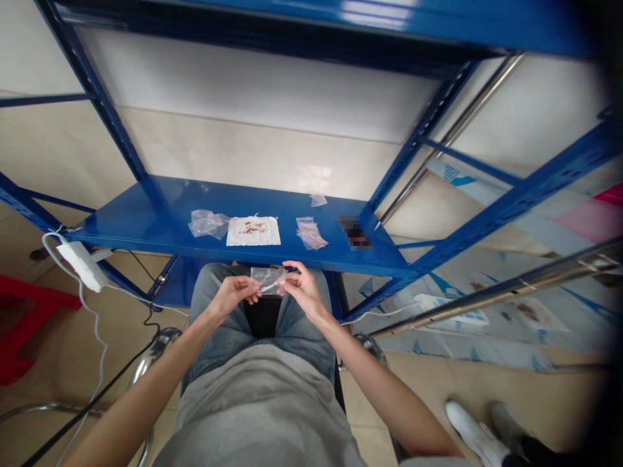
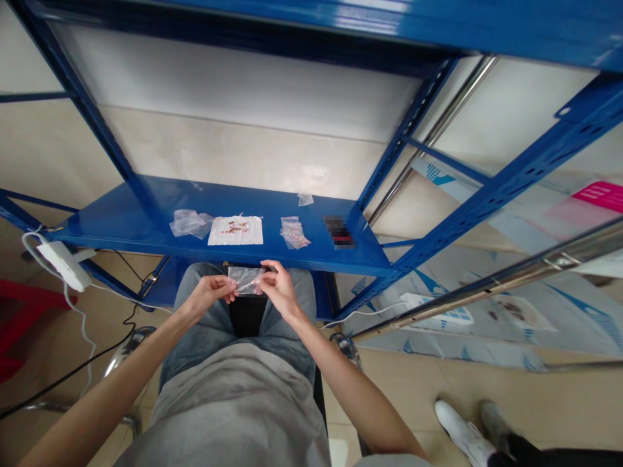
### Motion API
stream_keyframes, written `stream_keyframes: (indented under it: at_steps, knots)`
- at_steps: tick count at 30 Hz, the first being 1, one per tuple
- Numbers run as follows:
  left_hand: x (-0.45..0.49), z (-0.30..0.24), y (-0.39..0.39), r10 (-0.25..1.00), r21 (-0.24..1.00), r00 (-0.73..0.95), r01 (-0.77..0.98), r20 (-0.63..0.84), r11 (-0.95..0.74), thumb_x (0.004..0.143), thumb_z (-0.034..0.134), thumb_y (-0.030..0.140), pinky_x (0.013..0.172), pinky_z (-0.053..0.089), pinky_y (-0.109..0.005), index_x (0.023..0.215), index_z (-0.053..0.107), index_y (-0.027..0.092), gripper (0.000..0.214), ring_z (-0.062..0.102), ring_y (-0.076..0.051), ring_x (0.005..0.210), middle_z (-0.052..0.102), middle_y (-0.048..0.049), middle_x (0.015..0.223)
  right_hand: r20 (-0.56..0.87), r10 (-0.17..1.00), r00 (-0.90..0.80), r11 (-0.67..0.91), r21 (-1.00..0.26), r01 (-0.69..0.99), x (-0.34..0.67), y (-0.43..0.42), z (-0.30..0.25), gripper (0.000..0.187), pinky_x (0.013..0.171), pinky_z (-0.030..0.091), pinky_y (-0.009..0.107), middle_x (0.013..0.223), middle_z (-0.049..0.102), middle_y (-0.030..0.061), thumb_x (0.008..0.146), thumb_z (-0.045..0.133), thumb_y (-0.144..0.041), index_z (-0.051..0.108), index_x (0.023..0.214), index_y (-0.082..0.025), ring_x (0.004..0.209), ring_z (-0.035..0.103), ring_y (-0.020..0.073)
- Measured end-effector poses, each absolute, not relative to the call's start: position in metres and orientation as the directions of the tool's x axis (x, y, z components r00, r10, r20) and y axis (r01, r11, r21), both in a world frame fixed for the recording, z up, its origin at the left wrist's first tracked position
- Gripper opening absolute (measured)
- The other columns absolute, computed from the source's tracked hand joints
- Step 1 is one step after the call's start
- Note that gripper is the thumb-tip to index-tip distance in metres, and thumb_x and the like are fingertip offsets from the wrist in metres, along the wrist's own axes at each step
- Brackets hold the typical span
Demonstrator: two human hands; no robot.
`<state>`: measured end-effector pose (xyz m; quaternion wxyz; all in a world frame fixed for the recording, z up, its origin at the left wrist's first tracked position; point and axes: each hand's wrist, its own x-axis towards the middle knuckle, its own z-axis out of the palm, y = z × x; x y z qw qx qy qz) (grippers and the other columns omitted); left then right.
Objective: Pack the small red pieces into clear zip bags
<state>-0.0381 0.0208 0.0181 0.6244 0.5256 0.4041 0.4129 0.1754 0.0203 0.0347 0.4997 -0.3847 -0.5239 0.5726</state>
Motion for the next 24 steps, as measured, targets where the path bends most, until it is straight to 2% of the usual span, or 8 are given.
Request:
stream_keyframes:
  at_steps: [5, 8, 12, 16, 19, 21, 24]
  knots:
    - [-0.044, 0.021, 0.023, 0.962, 0.998, 0.273, -0.045, -0.022, 0.036, 0.071, 0.077, 0.044, 0.058, 0.051, -0.027, 0.083, 0.072, 0.011, 0.035, 0.064, -0.016, 0.058, 0.071, -0.0071, 0.069, 0.113, 0.985, -0.134, 0.083, -0.974, -0.213, 0.175, 0.022, 0.026, 0.073, 0.060, 0.054, 0.029, 0.075, 0.066, -0.0044, 0.073, 0.071, -0.024, 0.030, 0.134, -0.027, 0.058, 0.064, 0.0141]
    - [-0.053, 0.034, 0.034, 0.979, 0.999, 0.200, -0.014, 0.033, -0.030, 0.070, 0.078, 0.042, 0.058, 0.053, -0.029, 0.081, 0.072, 0.012, 0.032, 0.065, -0.017, 0.056, 0.071, -0.0065, 0.066, 0.159, 0.984, -0.081, 0.140, -0.968, -0.209, 0.176, 0.034, 0.027, 0.067, 0.058, 0.054, 0.028, 0.078, 0.065, -0.0035, 0.078, 0.064, -0.024, 0.028, 0.134, -0.027, 0.059, 0.065, 0.0141]
    - [-0.069, 0.074, 0.079, 0.970, 0.969, 0.125, 0.109, 0.210, -0.224, 0.073, 0.074, 0.039, 0.060, 0.053, -0.029, 0.084, 0.072, 0.012, 0.029, 0.066, -0.018, 0.058, 0.072, -0.0071, 0.068, 0.273, 0.962, 0.014, 0.272, -0.951, -0.147, 0.169, 0.078, 0.039, 0.052, 0.057, 0.052, 0.026, 0.077, 0.062, -0.0034, 0.082, 0.051, -0.022, 0.031, 0.130, -0.024, 0.058, 0.062, 0.0129]
    - [-0.079, 0.122, 0.152, 0.920, 0.811, 0.190, 0.433, 0.344, -0.393, 0.076, 0.069, 0.033, 0.056, 0.049, -0.027, 0.079, 0.072, 0.011, 0.022, 0.066, -0.019, 0.058, 0.071, -0.0076, 0.066, 0.353, 0.929, 0.109, 0.355, -0.935, -0.004, 0.145, 0.141, 0.051, 0.051, 0.060, 0.049, 0.025, 0.075, 0.057, -0.0048, 0.081, 0.043, -0.017, 0.028, 0.129, -0.023, 0.057, 0.057, 0.0120]
    - [-0.080, 0.148, 0.198, 0.861, 0.600, 0.383, 0.618, 0.335, -0.508, 0.078, 0.062, 0.028, 0.054, 0.046, -0.024, 0.078, 0.071, 0.011, 0.019, 0.064, -0.017, 0.057, 0.069, -0.0066, 0.063, 0.359, 0.915, 0.186, 0.323, -0.926, 0.198, 0.130, 0.178, 0.050, 0.053, 0.069, 0.048, 0.026, 0.076, 0.055, -0.0033, 0.078, 0.042, -0.013, 0.028, 0.129, -0.020, 0.066, 0.058, 0.0141]
    - [-0.077, 0.158, 0.218, 0.838, 0.534, 0.453, 0.648, 0.304, -0.543, 0.074, 0.061, 0.022, 0.052, 0.042, -0.023, 0.072, 0.071, 0.011, 0.014, 0.061, -0.016, 0.052, 0.066, -0.0053, 0.057, 0.359, 0.903, 0.236, 0.282, -0.910, 0.304, 0.125, 0.193, 0.044, 0.052, 0.075, 0.048, 0.029, 0.078, 0.055, -0.0015, 0.078, 0.043, -0.012, 0.030, 0.128, -0.018, 0.073, 0.059, 0.0164]
    - [-0.069, 0.165, 0.235, 0.805, 0.462, 0.531, 0.663, 0.264, -0.589, 0.068, 0.061, 0.013, 0.051, 0.037, -0.022, 0.061, 0.067, 0.014, 0.010, 0.056, -0.013, 0.048, 0.062, -0.0019, 0.049, 0.401, 0.886, 0.234, 0.297, -0.877, 0.378, 0.125, 0.201, 0.033, 0.054, 0.081, 0.047, 0.031, 0.083, 0.058, 0.0023, 0.078, 0.042, -0.010, 0.030, 0.130, -0.015, 0.080, 0.060, 0.0188]
